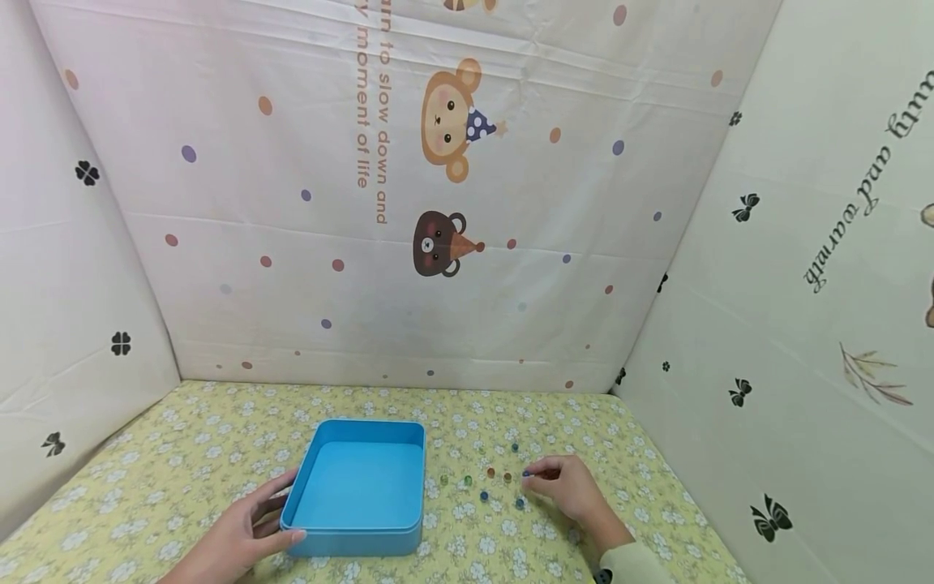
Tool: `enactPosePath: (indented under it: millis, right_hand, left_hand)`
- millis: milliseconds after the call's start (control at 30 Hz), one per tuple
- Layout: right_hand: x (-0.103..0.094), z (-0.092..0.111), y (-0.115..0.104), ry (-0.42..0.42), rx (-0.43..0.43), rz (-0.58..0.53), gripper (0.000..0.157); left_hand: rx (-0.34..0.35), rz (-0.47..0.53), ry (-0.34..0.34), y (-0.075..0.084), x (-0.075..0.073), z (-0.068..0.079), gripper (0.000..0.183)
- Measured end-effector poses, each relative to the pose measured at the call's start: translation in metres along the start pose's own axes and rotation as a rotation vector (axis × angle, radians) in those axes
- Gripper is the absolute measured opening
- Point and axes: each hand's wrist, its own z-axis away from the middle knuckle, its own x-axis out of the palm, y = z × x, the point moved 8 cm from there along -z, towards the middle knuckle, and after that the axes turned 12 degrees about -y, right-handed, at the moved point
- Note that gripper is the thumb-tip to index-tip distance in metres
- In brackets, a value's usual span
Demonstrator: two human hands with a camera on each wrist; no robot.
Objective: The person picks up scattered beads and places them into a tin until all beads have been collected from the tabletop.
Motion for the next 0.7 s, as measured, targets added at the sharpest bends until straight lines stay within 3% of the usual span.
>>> enactPosePath:
  millis: [700]
  right_hand:
    - [0.005,0.006,-0.011,-0.012,-0.027,-0.065,0.033]
  left_hand:
    - [-0.005,0.009,-0.027,-0.001,-0.001,-0.001,0.094]
